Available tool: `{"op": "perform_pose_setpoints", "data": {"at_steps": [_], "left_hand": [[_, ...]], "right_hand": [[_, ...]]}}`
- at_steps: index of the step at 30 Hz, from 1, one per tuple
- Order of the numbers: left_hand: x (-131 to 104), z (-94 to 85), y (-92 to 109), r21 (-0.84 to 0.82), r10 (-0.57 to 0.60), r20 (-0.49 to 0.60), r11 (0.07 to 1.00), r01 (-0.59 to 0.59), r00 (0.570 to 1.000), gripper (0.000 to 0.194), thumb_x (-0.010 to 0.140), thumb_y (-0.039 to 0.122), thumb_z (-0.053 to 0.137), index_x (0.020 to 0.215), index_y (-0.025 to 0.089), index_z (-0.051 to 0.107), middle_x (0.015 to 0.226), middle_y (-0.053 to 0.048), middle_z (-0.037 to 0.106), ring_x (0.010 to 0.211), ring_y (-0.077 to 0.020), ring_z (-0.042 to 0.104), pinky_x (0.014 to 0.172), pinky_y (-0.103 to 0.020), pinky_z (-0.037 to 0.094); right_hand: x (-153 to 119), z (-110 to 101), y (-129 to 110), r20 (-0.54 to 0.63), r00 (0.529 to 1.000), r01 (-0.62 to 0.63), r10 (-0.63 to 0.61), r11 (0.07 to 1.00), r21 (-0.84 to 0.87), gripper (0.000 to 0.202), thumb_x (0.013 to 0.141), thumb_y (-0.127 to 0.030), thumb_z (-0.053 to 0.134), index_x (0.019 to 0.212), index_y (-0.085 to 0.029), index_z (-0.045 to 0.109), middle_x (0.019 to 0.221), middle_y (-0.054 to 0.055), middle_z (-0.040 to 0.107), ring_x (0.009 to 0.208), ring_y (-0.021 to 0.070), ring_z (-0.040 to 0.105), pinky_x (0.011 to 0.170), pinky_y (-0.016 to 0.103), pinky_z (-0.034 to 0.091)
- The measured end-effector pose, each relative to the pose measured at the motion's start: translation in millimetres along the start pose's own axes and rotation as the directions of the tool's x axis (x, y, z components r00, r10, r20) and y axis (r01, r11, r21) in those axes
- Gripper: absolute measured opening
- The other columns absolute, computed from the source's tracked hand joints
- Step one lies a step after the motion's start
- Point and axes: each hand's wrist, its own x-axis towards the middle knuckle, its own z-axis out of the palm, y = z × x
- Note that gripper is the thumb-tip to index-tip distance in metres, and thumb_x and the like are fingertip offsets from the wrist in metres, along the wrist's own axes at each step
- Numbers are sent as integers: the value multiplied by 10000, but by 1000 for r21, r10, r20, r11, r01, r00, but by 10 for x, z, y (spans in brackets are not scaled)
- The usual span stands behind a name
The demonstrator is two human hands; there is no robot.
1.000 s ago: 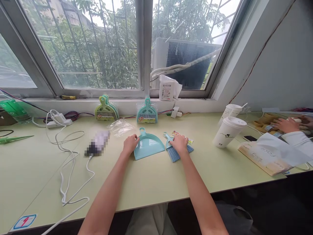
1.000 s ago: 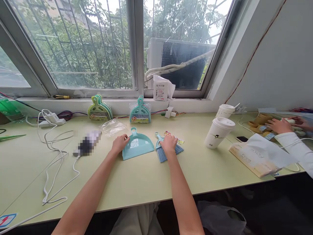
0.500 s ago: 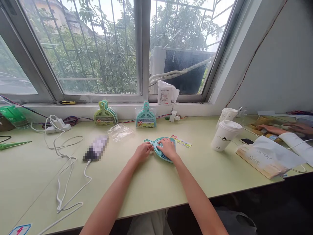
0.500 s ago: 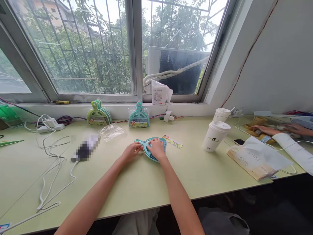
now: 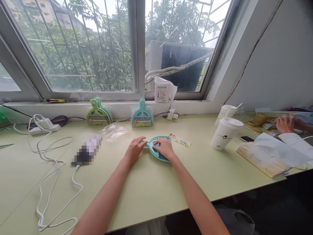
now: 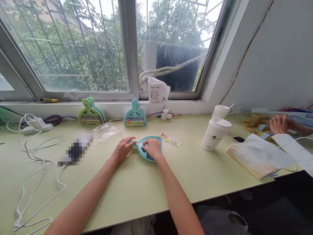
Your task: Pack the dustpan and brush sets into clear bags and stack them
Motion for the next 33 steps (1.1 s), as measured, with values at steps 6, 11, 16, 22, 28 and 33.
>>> {"op": "perform_pose_setpoints", "data": {"at_steps": [6, 11, 16, 22, 28, 33], "left_hand": [[20, 14, 114, 245, 94, 78, 963, -111, 992, 346, 829, 3, 418, 979, 181, 674, 991, -98, 677, 897, -227, 610, 810, -377, 490], [39, 36, 121, 286, 36, 70, 957, -55, 997, 317, 835, 10, 425, 927, 178, 677, 888, -79, 684, 840, -211, 629, 751, -337, 504], [25, 57, 111, 192, 16, -59, 981, -4, 998, 390, 791, -4, 450, 1056, 210, 640, 1126, -97, 629, 1120, -239, 560, 1029, -433, 400], [90, 261, 486, -571, -489, -35, 726, 384, 872, 747, 870, 337, 553, 1498, 163, 188, 1464, -205, 376, 1328, -308, 413, 1061, -489, 352], [148, 274, 459, -881, -622, 156, 264, 393, 767, 634, 568, 350, 840, 1125, 137, 622, 1075, -129, 672, 1065, -305, 614, 907, -376, 494], [104, 71, 64, -957, -750, 232, -62, 283, 620, 369, 611, 232, 810, 927, 157, 636, 897, -60, 687, 752, -168, 658, 678, -276, 555]], "right_hand": [[11, -2, 12, 19, 1000, -11, 10, 1000, 2, 119, 790, -337, 665, 852, -248, 711, 1059, 8, 689, 1043, 225, 530, 879, 355, 324], [-4, -11, -19, 43, 999, -4, 5, 999, -36, 129, 799, -328, 649, 874, -239, 704, 1065, 20, 678, 1041, 224, 523, 864, 350, 335], [-15, -11, -32, -11, 1000, 12, -13, 995, -98, 158, 789, -353, 634, 865, -234, 703, 1016, 41, 689, 1044, 235, 536, 879, 352, 346], [11, 10, -13, -174, 949, -254, 263, 965, 72, 172, 745, -377, 646, 817, -225, 675, 956, 44, 692, 923, 206, 610, 736, 277, 409], [50, -58, -44, -347, 917, -87, 196, 949, 304, 244, 866, -361, 489, 943, -225, 677, 1103, 74, 628, 1004, 190, 591, 854, 293, 453], [115, -92, 356, -510, 752, -431, 417, 897, 98, 434, 912, -278, 364, 1293, -171, 539, 1481, 162, 350, 1397, 299, 258, 1076, 504, 274]]}}
